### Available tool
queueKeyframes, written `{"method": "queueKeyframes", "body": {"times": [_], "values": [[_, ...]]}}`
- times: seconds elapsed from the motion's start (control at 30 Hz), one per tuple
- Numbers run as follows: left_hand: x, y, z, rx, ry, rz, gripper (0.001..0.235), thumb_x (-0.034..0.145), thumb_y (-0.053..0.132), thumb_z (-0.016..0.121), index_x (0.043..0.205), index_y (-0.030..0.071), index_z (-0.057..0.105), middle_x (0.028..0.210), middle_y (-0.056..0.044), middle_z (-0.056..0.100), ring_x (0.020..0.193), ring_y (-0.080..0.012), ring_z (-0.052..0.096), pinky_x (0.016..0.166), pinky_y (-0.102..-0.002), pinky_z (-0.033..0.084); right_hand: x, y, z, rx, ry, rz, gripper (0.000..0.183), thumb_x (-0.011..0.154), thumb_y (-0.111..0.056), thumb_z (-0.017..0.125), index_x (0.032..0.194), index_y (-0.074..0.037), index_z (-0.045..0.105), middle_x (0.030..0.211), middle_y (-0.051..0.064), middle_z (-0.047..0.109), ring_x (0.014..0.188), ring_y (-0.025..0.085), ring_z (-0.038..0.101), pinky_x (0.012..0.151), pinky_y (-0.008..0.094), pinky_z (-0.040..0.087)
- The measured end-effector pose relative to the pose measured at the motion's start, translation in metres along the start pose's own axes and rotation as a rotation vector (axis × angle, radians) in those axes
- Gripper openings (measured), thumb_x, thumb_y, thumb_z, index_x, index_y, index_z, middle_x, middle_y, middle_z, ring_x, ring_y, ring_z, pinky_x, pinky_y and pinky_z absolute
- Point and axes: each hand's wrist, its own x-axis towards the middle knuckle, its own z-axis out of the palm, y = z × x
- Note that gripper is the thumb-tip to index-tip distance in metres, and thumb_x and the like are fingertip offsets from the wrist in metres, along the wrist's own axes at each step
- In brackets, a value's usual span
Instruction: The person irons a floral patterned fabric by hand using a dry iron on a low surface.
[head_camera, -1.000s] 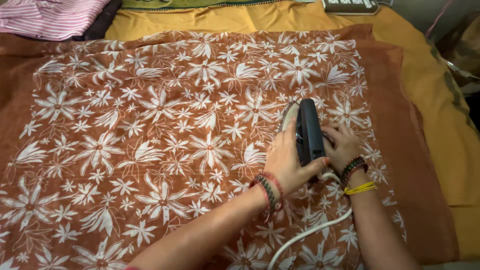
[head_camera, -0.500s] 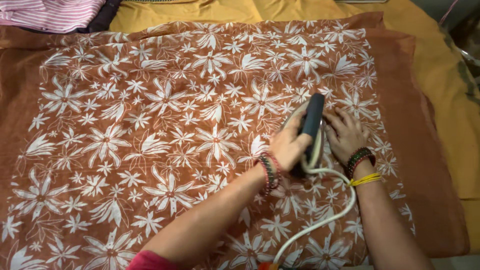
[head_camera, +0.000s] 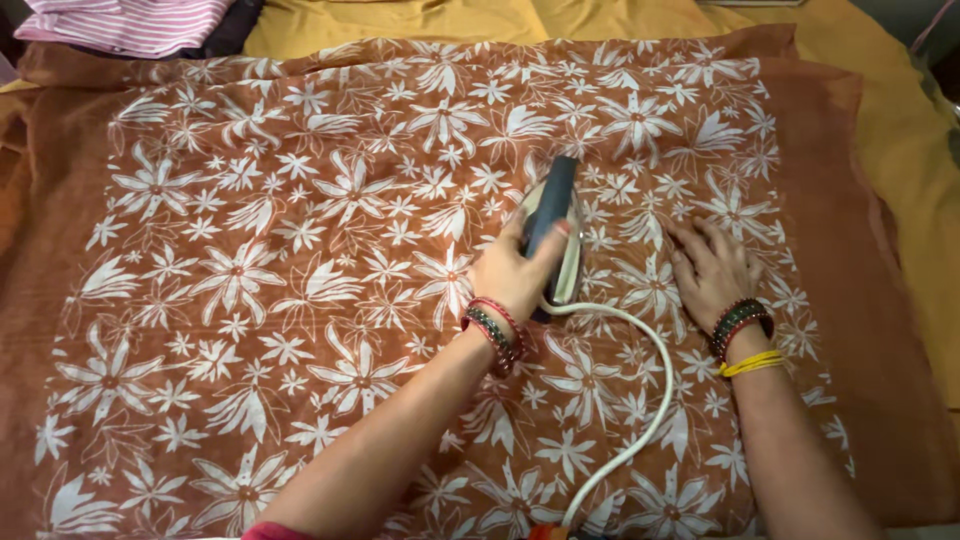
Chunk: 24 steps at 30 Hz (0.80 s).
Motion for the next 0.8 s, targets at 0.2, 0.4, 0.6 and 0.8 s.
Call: {"method": "queueKeyframes", "body": {"times": [0.2,0.4,0.6,0.8], "values": [[0.018,-0.012,-0.033,0.248,-0.377,0.342,0.068,0.078,0.047,0.075,0.133,0.009,0.069,0.095,-0.014,0.078,0.082,-0.0166,0.074,0.079,-0.032,0.057,0.002,0.002,0.001,-0.035,0.009,-0.018,0.042,0.102,-0.041,0.053,0.143,-0.034,0.059,0.153,0.006,0.051,0.139,0.035,0.045,0.112,0.067,0.026],[0.006,-0.016,-0.049,-0.069,-0.651,0.381,0.072,0.075,0.044,0.073,0.137,0.008,0.063,0.098,-0.016,0.08,0.083,-0.0233,0.076,0.076,-0.032,0.06,0.001,0.0,-0.003,-0.04,0.005,-0.032,0.045,0.101,-0.038,0.052,0.145,-0.034,0.058,0.153,0.007,0.051,0.138,0.036,0.046,0.111,0.066,0.029],[-0.017,-0.025,-0.026,0.066,0.105,0.272,0.068,0.086,0.054,0.063,0.139,0.011,0.063,0.103,-0.015,0.08,0.103,-0.0262,0.071,0.116,-0.045,0.028,0.001,0.005,0.0,-0.045,0.007,-0.031,0.043,0.102,-0.038,0.053,0.144,-0.033,0.059,0.154,0.007,0.051,0.14,0.036,0.045,0.112,0.065,0.03],[-0.012,-0.046,-0.048,0.029,0.021,0.269,0.076,0.089,0.056,0.064,0.145,0.005,0.054,0.109,-0.017,0.076,0.107,-0.0276,0.07,0.117,-0.046,0.026,0.005,0.017,0.005,-0.046,-0.007,-0.022,0.043,0.102,-0.04,0.054,0.142,-0.028,0.062,0.154,0.009,0.052,0.14,0.037,0.045,0.112,0.063,0.029]]}}
